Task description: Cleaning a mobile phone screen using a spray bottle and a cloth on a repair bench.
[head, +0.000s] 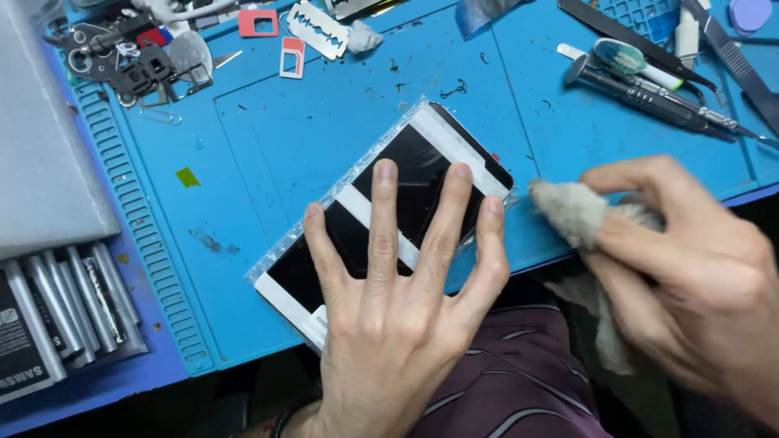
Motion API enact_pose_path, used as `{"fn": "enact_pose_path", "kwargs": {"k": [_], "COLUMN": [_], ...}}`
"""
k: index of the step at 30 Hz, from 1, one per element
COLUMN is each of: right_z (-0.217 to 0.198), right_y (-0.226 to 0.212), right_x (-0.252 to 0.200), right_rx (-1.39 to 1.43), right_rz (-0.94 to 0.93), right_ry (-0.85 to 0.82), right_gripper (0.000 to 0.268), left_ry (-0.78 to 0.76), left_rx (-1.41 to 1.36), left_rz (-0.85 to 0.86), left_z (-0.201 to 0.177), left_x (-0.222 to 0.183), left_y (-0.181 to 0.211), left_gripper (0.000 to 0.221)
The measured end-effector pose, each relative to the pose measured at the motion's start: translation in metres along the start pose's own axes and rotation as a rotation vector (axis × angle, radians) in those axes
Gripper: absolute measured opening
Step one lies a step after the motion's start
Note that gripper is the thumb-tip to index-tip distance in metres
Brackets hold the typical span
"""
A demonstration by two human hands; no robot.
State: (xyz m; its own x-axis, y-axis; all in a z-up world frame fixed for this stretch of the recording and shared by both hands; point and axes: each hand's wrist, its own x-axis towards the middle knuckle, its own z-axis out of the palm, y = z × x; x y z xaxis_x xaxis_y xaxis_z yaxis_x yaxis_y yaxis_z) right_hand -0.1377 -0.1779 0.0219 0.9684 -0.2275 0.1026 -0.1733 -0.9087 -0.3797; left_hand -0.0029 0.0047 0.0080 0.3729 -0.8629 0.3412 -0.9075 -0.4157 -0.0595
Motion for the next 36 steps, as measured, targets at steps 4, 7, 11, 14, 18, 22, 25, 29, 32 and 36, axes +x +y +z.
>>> {"fn": "enact_pose_path", "kwargs": {"k": [4, 7, 11, 14, 18, 22, 25, 29, 32, 36], "right_z": [0.006, 0.006, 0.003, 0.006, 0.006, 0.006, 0.007, 0.006, 0.011, -0.001], "right_y": [0.009, 0.012, 0.013, 0.019, 0.025, 0.028, 0.033, 0.037, 0.044, 0.044], "right_x": [-0.008, -0.006, 0.0, -0.002, -0.004, -0.005, -0.009, -0.01, -0.013, -0.01], "right_rx": [0.13, 0.206, 0.255, 0.301, 0.274, 0.287, 0.294, 0.287, 0.274, 0.262], "right_rz": [0.184, 0.203, 0.175, 0.175, 0.098, 0.078, 0.07, 0.017, -0.008, 0.029], "right_ry": [0.141, 0.155, 0.161, 0.182, 0.211, 0.256, 0.27, 0.24, 0.241, 0.119], "right_gripper": [0.027, 0.024, 0.021, 0.02, 0.023, 0.02, 0.018, 0.032, 0.035, 0.039], "left_ry": [-0.1, -0.153, -0.174, -0.188, -0.173, -0.129, -0.152, -0.264, -0.265, -0.269], "left_rx": [-0.024, -0.061, -0.003, 0.05, -0.132, -0.267, -0.282, -0.341, -0.387, -0.277], "left_rz": [0.029, 0.0, -0.088, -0.099, -0.108, 0.046, 0.206, 0.365, 0.396, 0.347], "left_z": [-0.01, -0.018, -0.017, -0.021, -0.02, -0.017, -0.018, -0.024, -0.02, -0.036], "left_x": [-0.002, 0.004, 0.006, 0.007, 0.013, 0.016, 0.024, 0.033, 0.026, 0.005], "left_y": [-0.009, -0.021, -0.038, -0.037, -0.039, -0.05, -0.068, -0.09, -0.094, -0.079], "left_gripper": [0.072, 0.107, 0.109, 0.109, 0.106, 0.114, 0.114, 0.101, 0.097, 0.066]}}
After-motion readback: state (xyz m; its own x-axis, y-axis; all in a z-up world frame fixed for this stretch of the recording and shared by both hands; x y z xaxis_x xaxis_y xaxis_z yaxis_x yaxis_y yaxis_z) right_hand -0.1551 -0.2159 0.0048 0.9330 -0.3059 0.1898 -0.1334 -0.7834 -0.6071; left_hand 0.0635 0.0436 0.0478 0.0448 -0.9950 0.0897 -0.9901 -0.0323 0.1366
